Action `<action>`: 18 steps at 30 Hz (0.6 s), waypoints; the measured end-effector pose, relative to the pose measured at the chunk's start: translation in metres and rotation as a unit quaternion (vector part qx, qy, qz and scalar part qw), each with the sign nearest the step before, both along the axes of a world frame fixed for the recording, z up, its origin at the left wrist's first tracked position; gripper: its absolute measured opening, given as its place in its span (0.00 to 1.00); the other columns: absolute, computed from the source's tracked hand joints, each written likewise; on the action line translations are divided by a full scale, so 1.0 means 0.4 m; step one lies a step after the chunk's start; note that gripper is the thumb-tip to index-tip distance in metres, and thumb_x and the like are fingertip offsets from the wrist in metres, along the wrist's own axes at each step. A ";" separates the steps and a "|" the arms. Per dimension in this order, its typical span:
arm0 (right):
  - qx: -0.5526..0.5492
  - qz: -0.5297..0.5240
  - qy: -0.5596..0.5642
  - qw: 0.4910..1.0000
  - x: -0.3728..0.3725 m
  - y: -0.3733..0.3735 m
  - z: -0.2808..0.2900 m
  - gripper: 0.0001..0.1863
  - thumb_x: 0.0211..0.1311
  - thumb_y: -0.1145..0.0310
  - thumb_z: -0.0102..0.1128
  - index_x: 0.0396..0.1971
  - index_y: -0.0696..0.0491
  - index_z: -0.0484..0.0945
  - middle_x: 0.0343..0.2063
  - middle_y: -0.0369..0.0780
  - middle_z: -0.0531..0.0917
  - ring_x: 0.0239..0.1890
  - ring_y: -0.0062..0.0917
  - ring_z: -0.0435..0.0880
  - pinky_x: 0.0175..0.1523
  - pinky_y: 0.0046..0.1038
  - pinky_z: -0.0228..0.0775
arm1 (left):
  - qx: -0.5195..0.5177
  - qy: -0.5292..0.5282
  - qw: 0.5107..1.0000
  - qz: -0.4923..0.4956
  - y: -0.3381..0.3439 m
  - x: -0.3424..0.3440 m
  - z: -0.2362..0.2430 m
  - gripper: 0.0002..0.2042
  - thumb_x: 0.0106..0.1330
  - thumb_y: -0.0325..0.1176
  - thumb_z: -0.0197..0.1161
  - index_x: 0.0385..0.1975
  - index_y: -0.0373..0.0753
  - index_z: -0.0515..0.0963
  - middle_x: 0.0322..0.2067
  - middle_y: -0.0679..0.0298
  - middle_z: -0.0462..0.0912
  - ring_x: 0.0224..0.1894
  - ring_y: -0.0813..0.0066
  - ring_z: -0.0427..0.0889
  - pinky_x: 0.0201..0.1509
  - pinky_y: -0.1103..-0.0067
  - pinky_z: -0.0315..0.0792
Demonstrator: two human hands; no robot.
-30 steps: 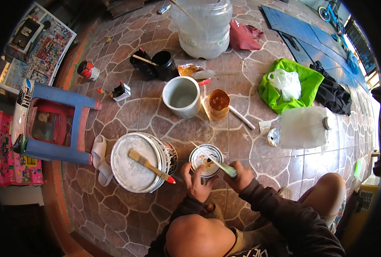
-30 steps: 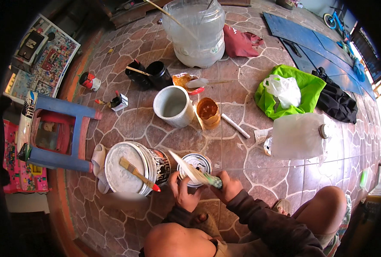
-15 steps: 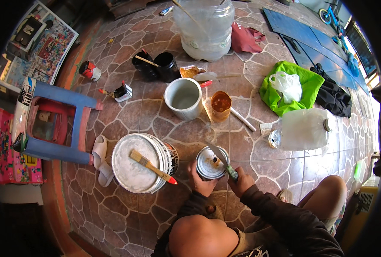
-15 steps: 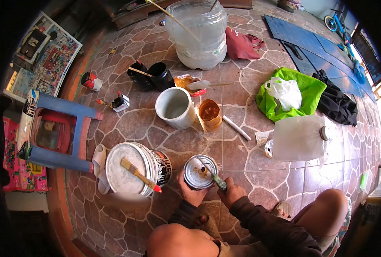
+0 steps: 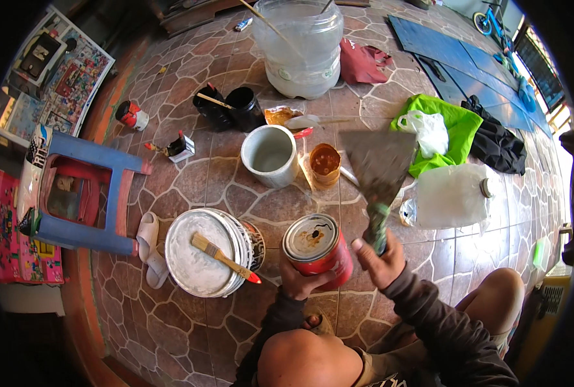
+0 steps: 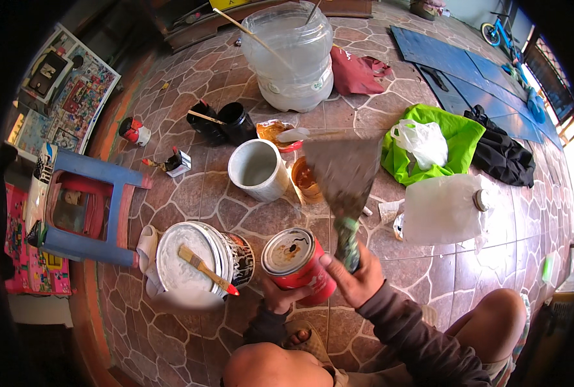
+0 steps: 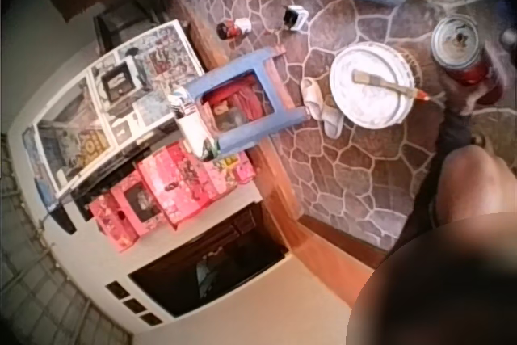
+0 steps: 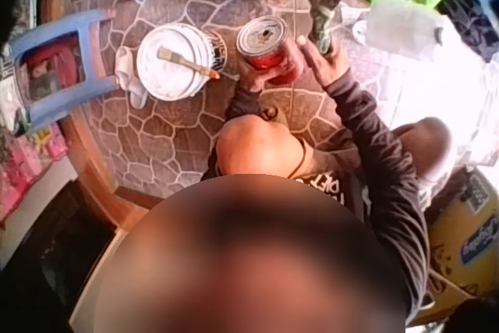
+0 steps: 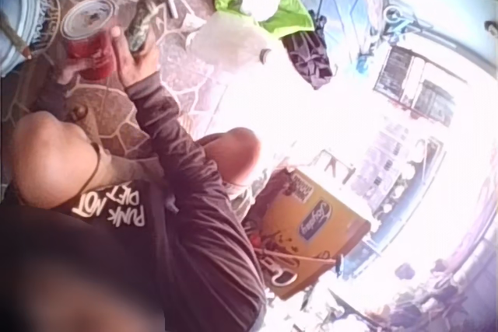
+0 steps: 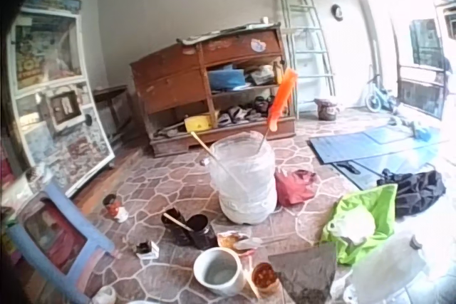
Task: The person sits on the floor and handles several paint cans and containers. They open a gold-colored can, scrape residue from its lid with a putty knife, and then open a black paint can. They pour liquid from a plastic bottle into the black can and stir the contents with a stick. Finally, they stand up and walk toward the gate.
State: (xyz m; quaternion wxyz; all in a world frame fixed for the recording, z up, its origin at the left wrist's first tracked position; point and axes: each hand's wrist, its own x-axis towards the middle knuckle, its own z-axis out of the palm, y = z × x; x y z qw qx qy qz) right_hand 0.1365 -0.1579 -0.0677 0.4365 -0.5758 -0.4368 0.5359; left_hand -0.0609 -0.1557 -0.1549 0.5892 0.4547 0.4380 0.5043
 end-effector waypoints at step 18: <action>0.060 0.005 -0.048 0.997 0.039 -0.007 0.032 0.17 0.63 0.59 0.65 0.37 0.58 0.74 0.16 0.37 0.75 0.20 0.17 0.72 0.27 0.25 0.66 | 0.015 -0.084 0.980 -0.181 0.040 -0.070 0.035 0.52 0.32 0.27 0.79 0.65 0.31 0.59 0.59 0.51 0.72 0.62 0.59 0.73 0.68 0.65 0.64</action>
